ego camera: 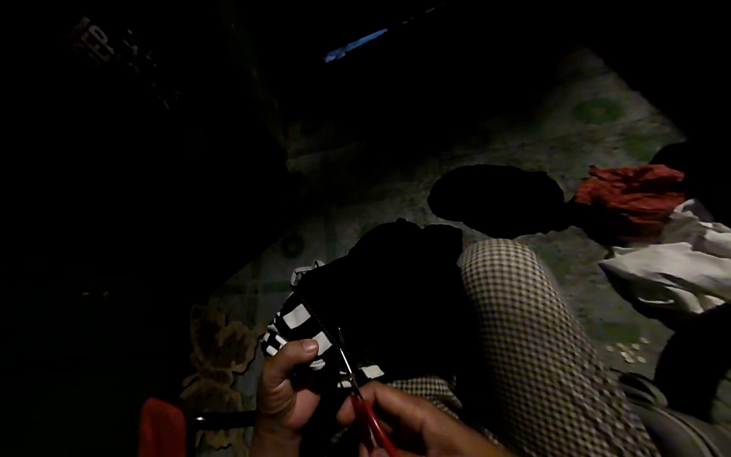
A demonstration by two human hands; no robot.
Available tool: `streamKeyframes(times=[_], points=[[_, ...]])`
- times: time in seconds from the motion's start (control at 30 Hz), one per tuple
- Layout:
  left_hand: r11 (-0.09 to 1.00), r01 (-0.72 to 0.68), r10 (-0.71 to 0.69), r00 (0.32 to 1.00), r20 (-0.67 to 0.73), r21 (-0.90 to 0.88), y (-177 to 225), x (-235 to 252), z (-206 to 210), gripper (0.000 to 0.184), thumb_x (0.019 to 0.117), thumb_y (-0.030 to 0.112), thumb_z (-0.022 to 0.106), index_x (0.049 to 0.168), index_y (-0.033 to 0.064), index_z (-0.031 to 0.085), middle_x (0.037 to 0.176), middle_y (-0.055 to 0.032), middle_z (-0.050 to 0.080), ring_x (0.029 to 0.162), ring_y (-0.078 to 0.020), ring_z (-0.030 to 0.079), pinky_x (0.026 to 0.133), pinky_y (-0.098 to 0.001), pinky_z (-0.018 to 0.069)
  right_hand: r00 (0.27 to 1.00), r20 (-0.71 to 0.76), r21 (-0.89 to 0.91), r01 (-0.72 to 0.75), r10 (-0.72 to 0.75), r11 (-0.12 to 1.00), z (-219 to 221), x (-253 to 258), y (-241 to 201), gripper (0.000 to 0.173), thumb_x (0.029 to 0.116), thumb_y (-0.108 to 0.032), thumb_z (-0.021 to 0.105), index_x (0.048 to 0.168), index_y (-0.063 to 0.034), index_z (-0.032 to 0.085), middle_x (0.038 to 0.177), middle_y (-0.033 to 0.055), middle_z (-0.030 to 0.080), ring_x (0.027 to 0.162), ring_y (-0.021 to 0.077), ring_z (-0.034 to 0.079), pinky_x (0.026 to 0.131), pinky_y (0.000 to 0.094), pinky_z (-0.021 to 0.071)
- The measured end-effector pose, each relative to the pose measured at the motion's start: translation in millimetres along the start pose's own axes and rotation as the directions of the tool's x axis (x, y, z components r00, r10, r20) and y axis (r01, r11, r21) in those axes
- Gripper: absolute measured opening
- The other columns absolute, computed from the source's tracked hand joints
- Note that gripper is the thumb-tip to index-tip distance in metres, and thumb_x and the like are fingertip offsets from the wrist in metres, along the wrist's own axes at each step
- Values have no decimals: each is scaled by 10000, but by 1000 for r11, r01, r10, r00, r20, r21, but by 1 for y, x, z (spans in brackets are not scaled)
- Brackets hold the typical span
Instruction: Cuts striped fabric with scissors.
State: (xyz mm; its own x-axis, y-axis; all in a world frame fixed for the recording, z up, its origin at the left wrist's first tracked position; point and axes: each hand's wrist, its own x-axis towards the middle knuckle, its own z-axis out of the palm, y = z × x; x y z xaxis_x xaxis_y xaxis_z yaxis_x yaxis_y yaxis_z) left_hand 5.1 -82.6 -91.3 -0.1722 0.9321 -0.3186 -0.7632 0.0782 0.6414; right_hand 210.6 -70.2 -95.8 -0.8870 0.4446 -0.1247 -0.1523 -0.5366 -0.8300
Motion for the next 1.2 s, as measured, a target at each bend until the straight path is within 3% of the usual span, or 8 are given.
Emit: streamKeyframes(times=[0.2,0.33,0.67,0.87,0.97,1.2], points=[[1000,10,-10,998,63,5,1,-3,3,146,794,90,742,929,50,779,895,-100,764,830,-176,752,775,-354,629,999,-17,-40,37,-37,999,0,1,-2,381,1022,-234,626,1349,-57,542,975,38,631,782,108,622,661,279,553],[999,-3,1,1000,32,45,3,-5,6,150,775,94,762,919,57,777,876,-92,763,808,-168,751,756,-350,631,998,-39,-86,46,-49,995,2,1,-3,396,1012,-236,639,1344,-40,551,991,44,628,818,104,608,709,272,534],[999,-19,16,997,73,40,3,-5,2,176,787,74,763,959,37,769,905,-112,763,831,-190,752,775,-377,630,996,-51,-61,67,-70,996,4,-2,-3,388,1025,-253,623,1341,-38,550,946,60,631,751,138,635,618,312,566],[998,-27,16,979,205,53,6,-4,-1,190,840,92,725,1016,49,779,948,-101,769,857,-168,749,803,-346,621,997,-33,-114,59,-63,992,0,-2,-7,383,1024,-247,619,1346,-49,553,946,46,632,755,114,620,641,293,549],[996,-51,36,979,201,68,7,-3,1,169,838,95,722,991,54,781,913,-85,766,815,-150,742,765,-328,619,997,-20,-161,69,-73,985,-4,-1,-12,382,1022,-243,624,1348,-56,559,965,41,629,766,89,598,654,260,523],[998,-21,6,962,273,51,9,-3,-3,187,871,92,693,1031,52,782,953,-89,770,850,-154,745,799,-332,615,998,14,-214,62,-60,975,-10,-2,-16,379,1018,-232,626,1346,-54,561,950,42,627,765,98,600,656,267,525]])
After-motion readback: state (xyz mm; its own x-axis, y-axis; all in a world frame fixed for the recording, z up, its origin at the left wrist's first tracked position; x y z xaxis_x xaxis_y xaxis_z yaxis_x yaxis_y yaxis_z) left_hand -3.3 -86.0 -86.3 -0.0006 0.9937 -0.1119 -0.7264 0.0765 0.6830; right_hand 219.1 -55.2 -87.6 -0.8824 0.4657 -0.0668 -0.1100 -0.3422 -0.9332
